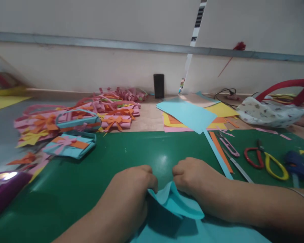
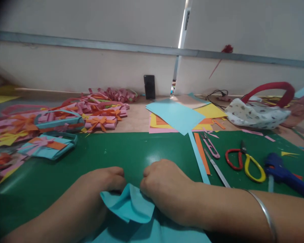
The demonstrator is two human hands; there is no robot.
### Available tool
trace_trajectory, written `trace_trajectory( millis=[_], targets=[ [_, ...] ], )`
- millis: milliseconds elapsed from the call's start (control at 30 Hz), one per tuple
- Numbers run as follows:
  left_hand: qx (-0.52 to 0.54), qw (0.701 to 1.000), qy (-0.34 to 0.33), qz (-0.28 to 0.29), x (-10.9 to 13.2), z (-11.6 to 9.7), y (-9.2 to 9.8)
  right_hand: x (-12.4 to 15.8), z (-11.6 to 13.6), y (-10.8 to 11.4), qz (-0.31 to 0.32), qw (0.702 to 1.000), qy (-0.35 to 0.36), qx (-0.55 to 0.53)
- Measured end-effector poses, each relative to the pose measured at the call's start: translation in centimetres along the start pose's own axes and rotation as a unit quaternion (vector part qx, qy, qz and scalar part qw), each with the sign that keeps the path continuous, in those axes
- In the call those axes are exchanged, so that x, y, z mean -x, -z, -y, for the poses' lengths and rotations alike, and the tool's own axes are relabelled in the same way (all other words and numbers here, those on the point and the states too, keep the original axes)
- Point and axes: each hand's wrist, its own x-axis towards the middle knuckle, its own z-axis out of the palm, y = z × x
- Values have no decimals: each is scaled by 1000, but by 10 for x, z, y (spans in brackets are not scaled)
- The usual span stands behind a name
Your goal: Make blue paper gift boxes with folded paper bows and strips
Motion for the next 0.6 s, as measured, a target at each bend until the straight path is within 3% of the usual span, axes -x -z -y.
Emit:
trace_trajectory(
  millis=[133, 367, 600],
  targets=[
    [-22, 1000, 18, 14, 1, -7, 4, -1, -2, -10, -37, 999, 1, 19],
    [-109, 993, -35, 41, 6, -16, 2, -3, 4, -17, -9, 997, -71, 15],
    [-169, 980, -109, -6, 6, -6, -23, 9, 13, -30, -145, 984, 4, 103]
  ],
)
